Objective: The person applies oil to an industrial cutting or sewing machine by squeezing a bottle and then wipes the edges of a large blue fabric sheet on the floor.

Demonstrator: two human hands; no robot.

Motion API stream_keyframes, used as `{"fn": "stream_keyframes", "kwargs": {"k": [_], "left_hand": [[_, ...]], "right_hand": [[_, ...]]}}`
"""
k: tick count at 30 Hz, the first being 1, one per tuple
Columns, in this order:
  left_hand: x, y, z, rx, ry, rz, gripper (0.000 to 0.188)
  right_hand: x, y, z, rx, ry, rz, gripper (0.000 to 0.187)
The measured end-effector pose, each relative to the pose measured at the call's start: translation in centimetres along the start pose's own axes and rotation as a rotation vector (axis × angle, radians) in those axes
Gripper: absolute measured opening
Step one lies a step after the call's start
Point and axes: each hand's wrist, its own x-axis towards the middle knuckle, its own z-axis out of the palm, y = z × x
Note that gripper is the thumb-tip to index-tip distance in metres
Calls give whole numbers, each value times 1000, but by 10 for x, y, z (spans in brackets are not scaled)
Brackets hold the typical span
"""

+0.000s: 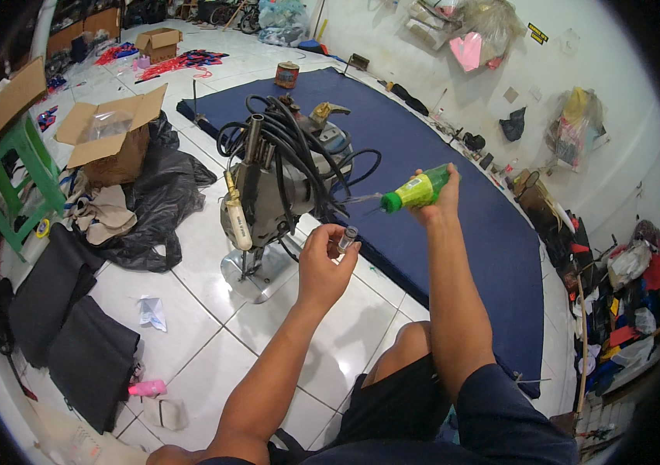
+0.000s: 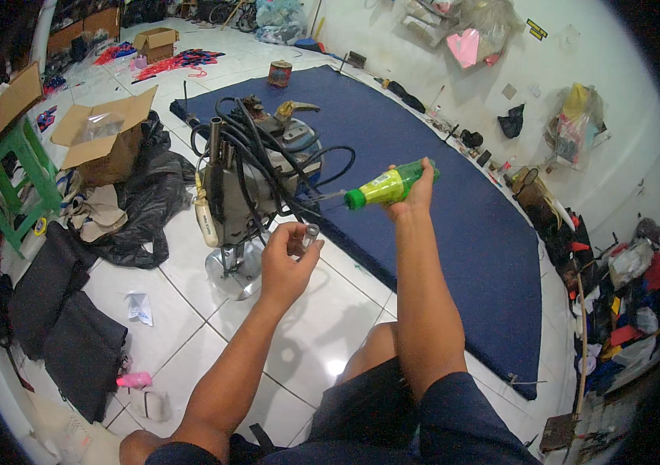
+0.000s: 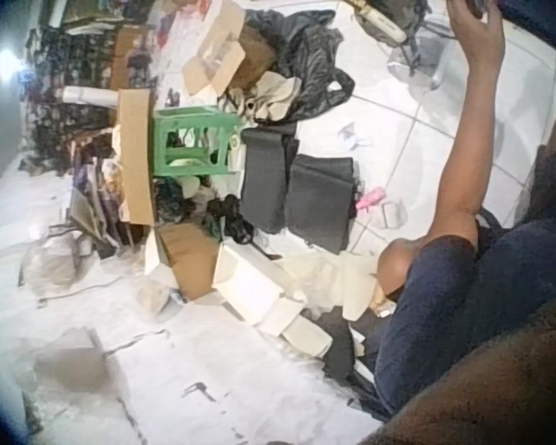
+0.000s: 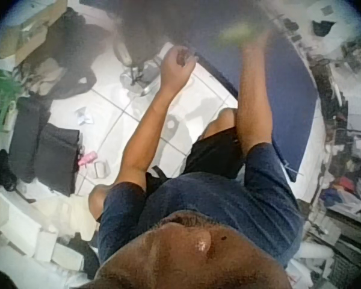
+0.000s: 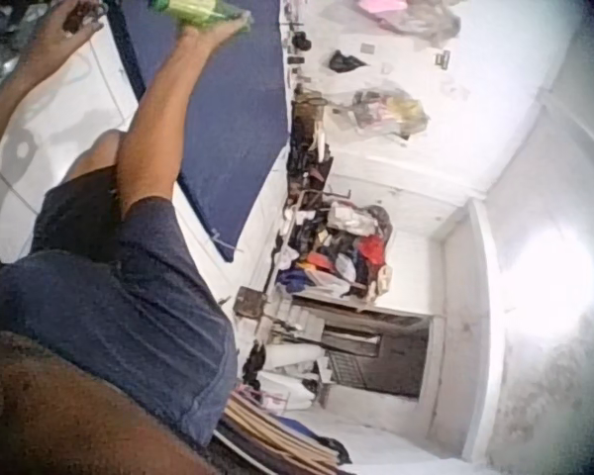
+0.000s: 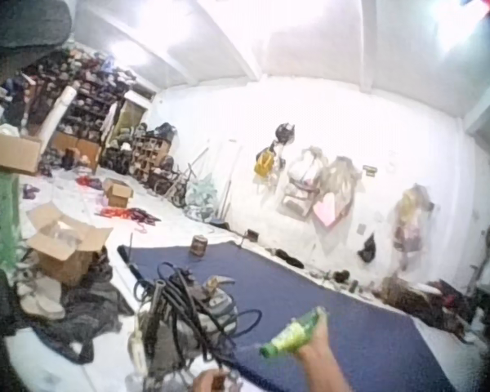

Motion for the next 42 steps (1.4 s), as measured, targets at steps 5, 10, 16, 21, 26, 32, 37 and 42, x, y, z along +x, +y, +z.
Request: {"fn": "stream_keyframes", "kwargs": {"k": [5, 10, 16, 21, 26, 32, 37, 42], "left_hand": [[-8, -15, -6, 46, 18, -45, 30], [-27, -56, -15, 103, 133, -130, 30], [-44, -96, -43, 258, 288, -198, 30], [-40, -116, -63, 336, 292, -248, 31], [-26, -104, -61, 283, 310, -262, 32], [-14, -99, -62, 245, 292, -245, 30], [-6, -91, -62, 236, 312, -225, 29], [1, -93, -68, 267, 274, -205, 30]], "right_hand": [[19, 9, -19, 77, 222, 41, 64], [49, 16, -42, 330, 157, -31, 61], [61, 19, -48, 321, 152, -61, 66], [58, 17, -44, 257, 124, -69, 66], [54, 8, -42, 236, 145, -75, 66], [43, -1, -38, 202, 117, -104, 66], [39, -1, -37, 167, 99, -125, 64], [39, 0, -33, 168, 91, -152, 62]]}}
